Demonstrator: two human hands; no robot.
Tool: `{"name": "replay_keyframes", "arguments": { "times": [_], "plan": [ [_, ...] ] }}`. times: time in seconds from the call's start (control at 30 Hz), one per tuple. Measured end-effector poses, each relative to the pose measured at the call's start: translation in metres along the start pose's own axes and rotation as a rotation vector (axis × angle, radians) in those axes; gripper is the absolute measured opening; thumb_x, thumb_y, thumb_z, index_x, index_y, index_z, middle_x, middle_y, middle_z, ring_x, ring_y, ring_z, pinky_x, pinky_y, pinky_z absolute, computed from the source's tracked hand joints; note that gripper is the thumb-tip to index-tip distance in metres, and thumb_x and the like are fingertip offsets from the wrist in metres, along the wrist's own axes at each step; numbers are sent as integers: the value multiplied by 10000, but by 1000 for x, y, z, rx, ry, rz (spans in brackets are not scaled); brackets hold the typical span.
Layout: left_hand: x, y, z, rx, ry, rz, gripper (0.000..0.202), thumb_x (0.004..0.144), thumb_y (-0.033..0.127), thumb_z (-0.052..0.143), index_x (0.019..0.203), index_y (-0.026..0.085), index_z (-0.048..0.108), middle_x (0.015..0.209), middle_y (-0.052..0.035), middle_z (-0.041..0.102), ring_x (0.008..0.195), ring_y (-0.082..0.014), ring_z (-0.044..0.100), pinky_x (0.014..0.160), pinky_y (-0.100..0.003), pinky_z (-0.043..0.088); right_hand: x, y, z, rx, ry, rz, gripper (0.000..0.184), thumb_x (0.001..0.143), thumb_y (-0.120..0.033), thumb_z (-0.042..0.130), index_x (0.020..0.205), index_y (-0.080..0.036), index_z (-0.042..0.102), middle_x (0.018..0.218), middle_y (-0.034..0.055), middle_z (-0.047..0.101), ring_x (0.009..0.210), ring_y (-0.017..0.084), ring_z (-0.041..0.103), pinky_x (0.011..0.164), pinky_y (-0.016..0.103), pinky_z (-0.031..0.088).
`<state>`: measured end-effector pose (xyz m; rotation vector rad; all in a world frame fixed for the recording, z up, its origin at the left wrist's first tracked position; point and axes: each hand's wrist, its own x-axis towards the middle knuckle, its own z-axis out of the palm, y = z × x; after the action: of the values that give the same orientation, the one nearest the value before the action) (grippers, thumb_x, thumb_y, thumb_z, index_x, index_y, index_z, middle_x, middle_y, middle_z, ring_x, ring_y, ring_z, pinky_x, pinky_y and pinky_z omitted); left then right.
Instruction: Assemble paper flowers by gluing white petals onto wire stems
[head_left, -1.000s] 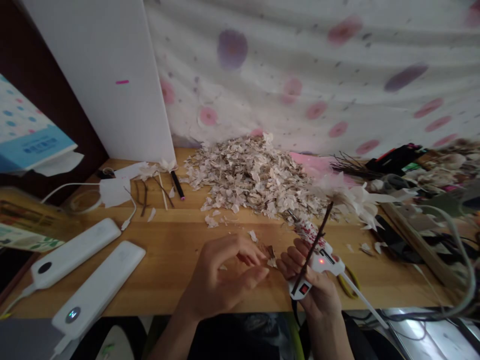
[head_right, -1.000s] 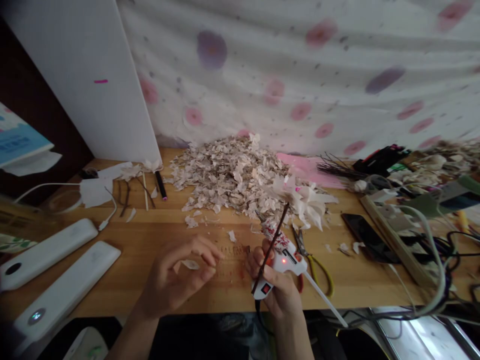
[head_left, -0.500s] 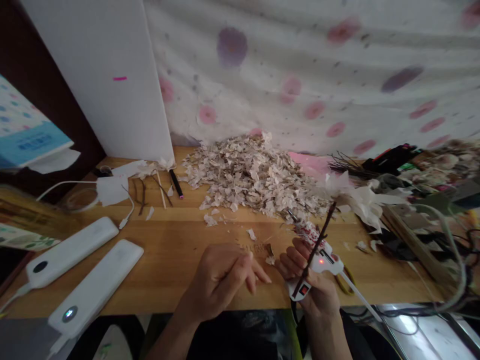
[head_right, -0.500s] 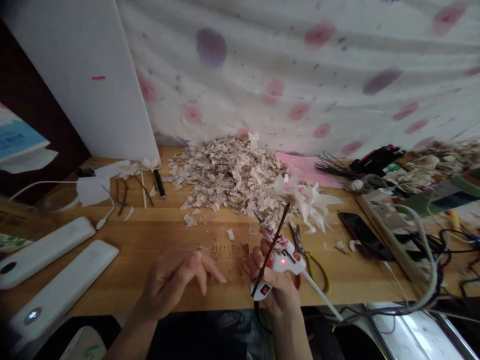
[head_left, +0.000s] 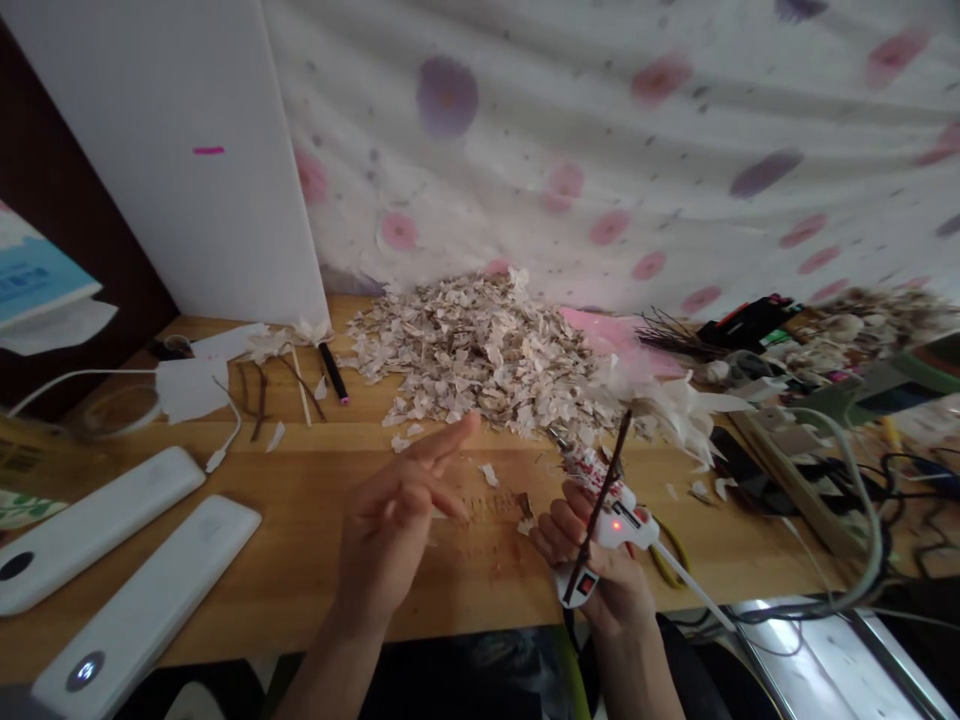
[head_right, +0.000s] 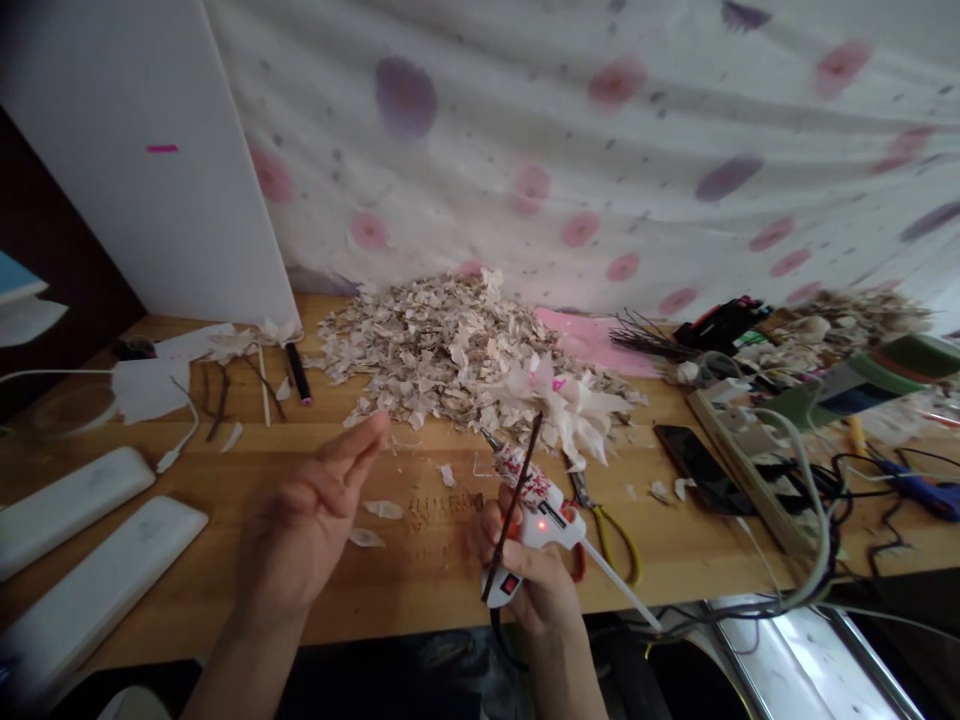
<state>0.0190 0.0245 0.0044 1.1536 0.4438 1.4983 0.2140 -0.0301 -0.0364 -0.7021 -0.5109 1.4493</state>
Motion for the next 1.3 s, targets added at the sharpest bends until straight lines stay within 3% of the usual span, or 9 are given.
{"name": "replay_keyframes", "arguments": {
  "times": [0.07,0.13,0.23,0.3,0.53,0.77,1.07,1.2,1.3],
  "plan": [
    [6,4,11,-269,-13,-125,412,991,449,567,663,233,690,901,-20,805,1037,-184,734,1036,-359,538,0,1,-1,-6,7,2,551,514,-275,962,732,-239,457,594,-88,391,489,86,237,497,259,270],
    [13,7,21,-437,-61,-224,439,995,444,559,623,215,602,563,27,632,644,-124,681,812,-281,603,0,1,-1,-12,-2,15,537,507,-275,967,735,-237,482,592,-91,387,490,84,209,496,256,267],
    [22,4,35,-500,-65,-315,420,965,463,602,642,203,534,490,85,355,409,-66,342,461,-161,439,0,3,0,-16,-22,28,506,511,-277,969,730,-234,514,585,-93,378,496,84,181,498,251,278],
    [26,-2,41,-400,-20,-387,375,946,485,623,709,202,553,530,97,299,429,-61,233,402,-141,288,0,5,0,-26,-28,28,485,526,-287,961,726,-235,522,587,-89,384,497,88,195,506,255,309],
    [28,-17,59,357,-116,-391,261,951,401,619,1122,211,671,629,73,462,578,-95,446,560,-220,362,0,6,1,-134,12,10,454,536,-363,956,719,-229,562,606,-70,427,489,94,325,585,298,458],
    [26,-18,65,757,-93,-23,214,960,232,588,784,172,695,666,5,633,594,-114,523,578,-264,366,-5,7,-6,-191,70,11,388,596,-347,941,769,-225,616,679,-22,588,550,145,527,619,316,528],
    [12,-14,49,650,73,182,96,906,155,678,844,203,734,800,-9,636,739,-130,581,663,-245,450,-4,15,-4,-319,359,-61,380,567,-332,974,757,-215,667,654,-38,639,578,146,594,612,276,542],
    [10,-10,47,352,13,7,176,940,197,620,766,214,637,1061,-45,691,963,-171,605,832,-294,453,-5,13,4,-329,349,-80,411,570,-315,976,812,-216,660,735,-12,684,647,181,662,605,275,542],
    [9,-12,45,-8,-27,-159,225,981,252,556,759,219,568,1021,-34,738,836,-151,574,800,-286,442,-7,9,11,-317,351,-119,414,590,-284,970,810,-219,625,761,-26,674,671,159,663,651,260,548]
  ]
}}
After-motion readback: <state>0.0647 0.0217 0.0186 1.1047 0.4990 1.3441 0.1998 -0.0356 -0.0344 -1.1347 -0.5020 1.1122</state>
